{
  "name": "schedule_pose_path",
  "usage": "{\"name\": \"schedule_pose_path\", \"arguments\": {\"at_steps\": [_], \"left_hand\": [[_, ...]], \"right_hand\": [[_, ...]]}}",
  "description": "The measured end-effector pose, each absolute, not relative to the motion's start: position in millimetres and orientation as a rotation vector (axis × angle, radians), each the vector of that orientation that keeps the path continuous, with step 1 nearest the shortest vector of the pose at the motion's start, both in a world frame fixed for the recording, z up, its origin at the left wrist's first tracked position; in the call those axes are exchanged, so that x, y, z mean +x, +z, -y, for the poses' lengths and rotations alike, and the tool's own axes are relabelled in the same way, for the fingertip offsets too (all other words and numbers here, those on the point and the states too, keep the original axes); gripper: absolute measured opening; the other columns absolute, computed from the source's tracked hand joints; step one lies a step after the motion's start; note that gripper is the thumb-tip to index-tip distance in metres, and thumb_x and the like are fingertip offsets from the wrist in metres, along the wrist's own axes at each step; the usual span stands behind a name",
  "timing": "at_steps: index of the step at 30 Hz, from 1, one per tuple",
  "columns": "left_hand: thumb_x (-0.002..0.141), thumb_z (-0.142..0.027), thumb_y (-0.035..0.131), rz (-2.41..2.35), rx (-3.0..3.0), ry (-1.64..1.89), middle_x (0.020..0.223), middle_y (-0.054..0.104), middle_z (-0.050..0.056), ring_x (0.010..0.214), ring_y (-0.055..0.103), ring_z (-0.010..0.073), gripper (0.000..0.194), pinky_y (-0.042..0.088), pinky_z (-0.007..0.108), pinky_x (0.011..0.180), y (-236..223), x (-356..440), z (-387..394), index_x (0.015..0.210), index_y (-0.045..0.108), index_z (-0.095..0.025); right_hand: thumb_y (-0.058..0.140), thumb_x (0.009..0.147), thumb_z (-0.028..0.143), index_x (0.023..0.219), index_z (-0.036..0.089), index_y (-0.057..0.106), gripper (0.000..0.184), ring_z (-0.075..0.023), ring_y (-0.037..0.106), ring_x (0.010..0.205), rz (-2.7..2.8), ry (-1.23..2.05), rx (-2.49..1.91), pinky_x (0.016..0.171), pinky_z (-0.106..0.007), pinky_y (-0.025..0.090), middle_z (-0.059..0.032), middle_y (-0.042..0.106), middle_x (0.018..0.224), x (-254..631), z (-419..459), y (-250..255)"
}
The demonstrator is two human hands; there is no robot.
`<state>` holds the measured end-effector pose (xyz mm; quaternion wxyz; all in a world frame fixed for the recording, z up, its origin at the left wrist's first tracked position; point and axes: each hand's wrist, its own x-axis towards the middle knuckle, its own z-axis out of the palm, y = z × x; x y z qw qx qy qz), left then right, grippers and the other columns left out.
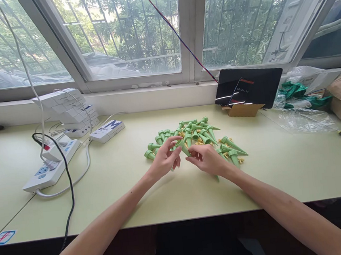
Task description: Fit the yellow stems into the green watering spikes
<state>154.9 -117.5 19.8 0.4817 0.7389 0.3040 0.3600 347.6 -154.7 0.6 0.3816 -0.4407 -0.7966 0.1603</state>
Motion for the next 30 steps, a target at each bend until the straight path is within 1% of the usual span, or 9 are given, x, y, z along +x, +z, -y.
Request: {"name": "schedule_pose_path", "arguments": {"at_steps": [3, 8, 19, 25, 30], "left_hand": [[0.094, -0.043, 0.052, -0.758, 1.774, 0.884, 0.053, 0.053, -0.007, 0.038, 0.049, 0.0076, 0.037, 0.043, 0.02, 0.044, 17.9, 154.7, 116.2, 0.124, 0.047, -0.022], [0.092, -0.046, 0.055, -0.765, 1.734, 0.897, 0.062, 0.056, -0.004, 0.041, 0.051, 0.008, 0.041, 0.041, 0.019, 0.039, 14.9, 154.2, 114.0, 0.123, 0.047, -0.021], [0.094, -0.045, 0.051, -0.808, 1.824, 0.877, 0.051, 0.055, -0.006, 0.039, 0.047, 0.0077, 0.035, 0.04, 0.02, 0.045, 18.5, 155.3, 117.5, 0.121, 0.051, -0.022], [0.094, -0.045, 0.051, -0.804, 1.825, 0.881, 0.051, 0.055, -0.006, 0.039, 0.048, 0.0081, 0.036, 0.04, 0.021, 0.046, 17.7, 155.3, 116.8, 0.122, 0.051, -0.022], [0.094, -0.045, 0.051, -0.79, 1.818, 0.875, 0.052, 0.054, -0.006, 0.039, 0.049, 0.0085, 0.036, 0.041, 0.021, 0.045, 15.6, 154.9, 116.1, 0.121, 0.052, -0.02]], "right_hand": [[0.061, 0.089, 0.028, 0.077, 0.02, 0.054, 0.016, -0.0111, 0.047, 0.055, 1.999, 0.425, -1.131, 0.056, -0.024, 0.04, 0.0026, 0.055, 0.064, 347.6, 154.8, 1.2], [0.063, 0.087, 0.031, 0.073, 0.02, 0.052, 0.022, -0.011, 0.047, 0.054, 1.958, 0.446, -1.14, 0.055, -0.024, 0.04, 0.0028, 0.056, 0.063, 347.4, 155.0, 2.7], [0.068, 0.083, 0.031, 0.072, 0.02, 0.051, 0.023, -0.0103, 0.046, 0.052, 1.95, 0.474, -1.186, 0.054, -0.024, 0.039, 0.0038, 0.055, 0.061, 346.3, 155.6, 3.4], [0.064, 0.087, 0.033, 0.075, 0.019, 0.053, 0.021, -0.0105, 0.047, 0.054, 1.981, 0.477, -1.154, 0.056, -0.024, 0.039, 0.0033, 0.057, 0.062, 346.5, 155.8, 1.7], [0.06, 0.09, 0.032, 0.075, 0.019, 0.053, 0.021, -0.0106, 0.047, 0.054, 2.022, 0.462, -1.132, 0.056, -0.024, 0.037, 0.0025, 0.058, 0.062, 346.9, 155.4, -0.9]]}}
